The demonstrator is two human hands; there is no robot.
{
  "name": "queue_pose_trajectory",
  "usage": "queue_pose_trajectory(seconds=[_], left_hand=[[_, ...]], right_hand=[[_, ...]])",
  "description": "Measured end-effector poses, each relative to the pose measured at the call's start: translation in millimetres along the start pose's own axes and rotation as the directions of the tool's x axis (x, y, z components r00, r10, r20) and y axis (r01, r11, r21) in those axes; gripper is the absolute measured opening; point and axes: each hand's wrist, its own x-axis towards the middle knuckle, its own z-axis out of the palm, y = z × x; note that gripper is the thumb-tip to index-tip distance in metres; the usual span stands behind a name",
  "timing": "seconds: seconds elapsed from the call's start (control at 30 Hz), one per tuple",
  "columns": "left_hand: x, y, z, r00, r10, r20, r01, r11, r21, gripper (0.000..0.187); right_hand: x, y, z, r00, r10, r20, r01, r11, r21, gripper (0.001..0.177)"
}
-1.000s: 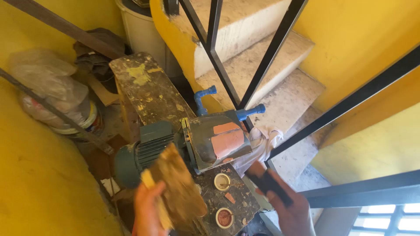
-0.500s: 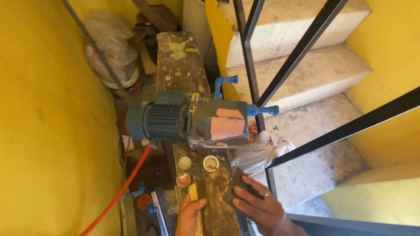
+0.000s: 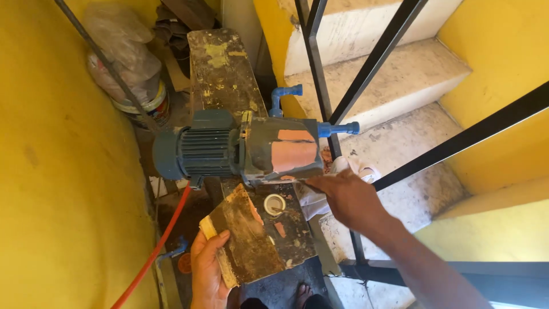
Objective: Sanding the surface of a blue water pump motor unit using a piece of sandpaper.
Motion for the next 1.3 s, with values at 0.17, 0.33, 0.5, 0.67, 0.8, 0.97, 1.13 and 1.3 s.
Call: queue_pose_trajectory(seconds=[0.17, 0.33, 0.5, 0.67, 0.8, 0.97, 1.13, 1.3], left_hand=[[17.3, 18.8, -24.0, 0.996, -0.084, 0.027, 0.084, 0.996, 0.01, 0.037], [26.4, 26.5, -41.2, 0.992, -0.129, -0.004, 0.129, 0.991, -0.018, 0.04], [34.8, 20.6, -47.9, 0.979, -0.195, 0.059, 0.196, 0.981, -0.012, 0.04], [34.2, 19.8, -46.3, 0.971, -0.229, 0.074, 0.23, 0.973, -0.007, 0.04], [25.5, 11.4, -49.1, 0.971, -0.237, 0.017, 0.237, 0.971, 0.009, 0.042], [11.0, -32.8, -17.1, 0.949, -0.305, 0.074, 0.311, 0.945, -0.098, 0.045], [-4.1, -71.1, 4.2, 0.886, -0.446, 0.123, 0.463, 0.858, -0.223, 0.044], [-16.7, -79.8, 7.6, 0.927, -0.353, 0.13, 0.371, 0.913, -0.17, 0.046]], right_hand=[[33.6, -32.2, -0.1, 0.998, -0.041, 0.042, 0.046, 0.989, -0.143, 0.057], [46.0, -42.9, 2.0, 0.995, 0.045, 0.094, -0.023, 0.974, -0.225, 0.058], [52.4, -47.3, -2.2, 0.966, 0.12, 0.227, -0.058, 0.963, -0.263, 0.061], [46.0, -33.9, 5.9, 0.936, 0.087, 0.34, 0.008, 0.963, -0.27, 0.057], [3.0, -15.1, -9.9, 0.968, 0.212, 0.136, -0.219, 0.975, 0.044, 0.045], [-66.2, -42.0, 25.7, 0.926, 0.375, -0.037, -0.292, 0.774, 0.562, 0.052], [-91.4, -62.0, 57.6, 0.821, -0.168, -0.546, 0.355, 0.899, 0.257, 0.048], [-108.9, -15.8, 78.1, 0.805, -0.247, -0.54, 0.389, 0.906, 0.165, 0.037]])
